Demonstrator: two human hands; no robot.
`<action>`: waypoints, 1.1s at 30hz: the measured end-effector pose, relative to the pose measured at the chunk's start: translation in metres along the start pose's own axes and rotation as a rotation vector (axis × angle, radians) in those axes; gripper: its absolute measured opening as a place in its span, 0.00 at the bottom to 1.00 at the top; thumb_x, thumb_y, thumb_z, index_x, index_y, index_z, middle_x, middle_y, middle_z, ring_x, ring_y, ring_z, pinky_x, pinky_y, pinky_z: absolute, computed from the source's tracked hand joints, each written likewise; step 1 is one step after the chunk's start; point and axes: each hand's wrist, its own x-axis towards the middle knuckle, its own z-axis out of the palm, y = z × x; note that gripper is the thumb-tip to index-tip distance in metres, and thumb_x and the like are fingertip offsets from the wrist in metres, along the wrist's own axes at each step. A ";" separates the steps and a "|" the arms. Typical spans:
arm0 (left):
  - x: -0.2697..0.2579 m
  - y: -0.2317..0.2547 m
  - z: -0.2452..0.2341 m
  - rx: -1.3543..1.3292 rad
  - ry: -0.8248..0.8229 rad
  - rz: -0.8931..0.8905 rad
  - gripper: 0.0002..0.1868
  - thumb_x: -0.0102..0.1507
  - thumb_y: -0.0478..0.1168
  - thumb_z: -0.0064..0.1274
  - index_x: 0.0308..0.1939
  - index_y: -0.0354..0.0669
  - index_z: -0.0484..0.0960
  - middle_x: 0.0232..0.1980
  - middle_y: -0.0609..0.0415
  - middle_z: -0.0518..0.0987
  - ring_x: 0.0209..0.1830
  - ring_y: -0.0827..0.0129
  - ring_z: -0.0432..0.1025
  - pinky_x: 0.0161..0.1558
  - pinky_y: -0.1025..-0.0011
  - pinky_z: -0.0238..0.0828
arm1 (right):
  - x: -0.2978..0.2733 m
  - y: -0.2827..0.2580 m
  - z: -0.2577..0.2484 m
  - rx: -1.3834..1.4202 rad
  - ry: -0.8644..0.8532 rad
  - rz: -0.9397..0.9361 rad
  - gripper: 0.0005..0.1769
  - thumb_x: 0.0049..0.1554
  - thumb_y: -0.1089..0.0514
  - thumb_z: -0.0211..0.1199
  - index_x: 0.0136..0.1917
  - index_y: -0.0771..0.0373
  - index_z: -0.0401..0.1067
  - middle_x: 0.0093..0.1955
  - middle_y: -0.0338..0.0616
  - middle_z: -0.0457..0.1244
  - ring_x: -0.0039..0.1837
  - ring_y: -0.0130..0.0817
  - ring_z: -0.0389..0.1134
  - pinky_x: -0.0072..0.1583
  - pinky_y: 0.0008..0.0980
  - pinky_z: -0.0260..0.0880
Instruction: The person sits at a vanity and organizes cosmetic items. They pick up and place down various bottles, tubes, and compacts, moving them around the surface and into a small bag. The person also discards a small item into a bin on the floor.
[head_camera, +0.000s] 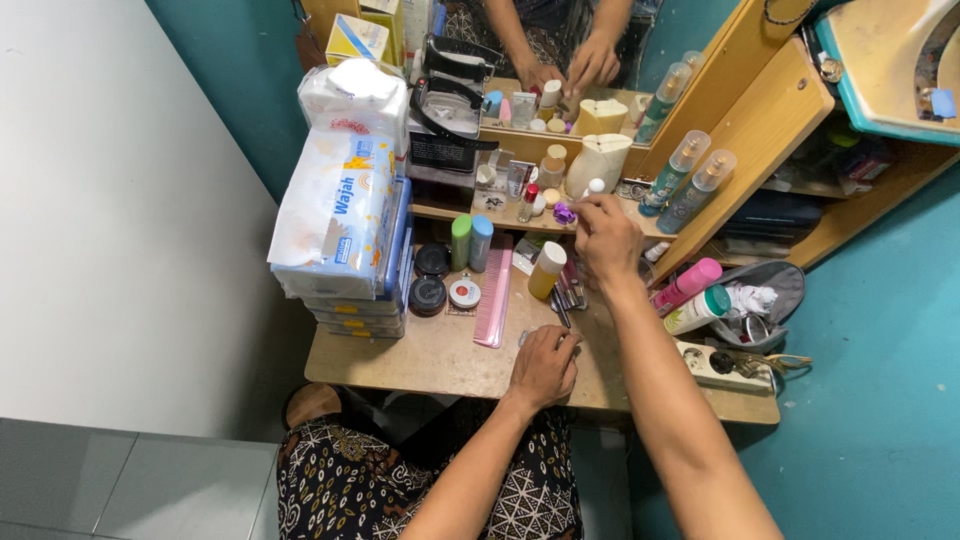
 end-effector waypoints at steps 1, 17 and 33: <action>-0.001 0.000 0.000 0.001 -0.002 0.000 0.19 0.56 0.34 0.56 0.52 0.41 0.80 0.50 0.47 0.76 0.53 0.53 0.71 0.53 0.58 0.68 | -0.003 -0.003 -0.005 0.031 0.048 -0.004 0.11 0.55 0.63 0.66 0.51 0.52 0.82 0.53 0.37 0.70 0.49 0.42 0.73 0.51 0.37 0.74; 0.000 -0.012 0.006 -0.191 0.209 -0.401 0.16 0.58 0.30 0.46 0.50 0.34 0.75 0.47 0.40 0.74 0.48 0.50 0.72 0.51 0.58 0.70 | -0.181 -0.002 0.001 0.090 -0.214 0.568 0.19 0.49 0.53 0.70 0.54 0.57 0.75 0.45 0.46 0.72 0.49 0.47 0.75 0.51 0.43 0.73; -0.002 -0.016 0.007 -0.189 0.202 -0.408 0.17 0.59 0.30 0.46 0.52 0.34 0.75 0.49 0.40 0.74 0.51 0.48 0.72 0.54 0.57 0.70 | -0.157 -0.011 0.020 0.090 -0.157 0.701 0.17 0.51 0.46 0.74 0.47 0.56 0.75 0.42 0.43 0.71 0.45 0.43 0.74 0.49 0.42 0.72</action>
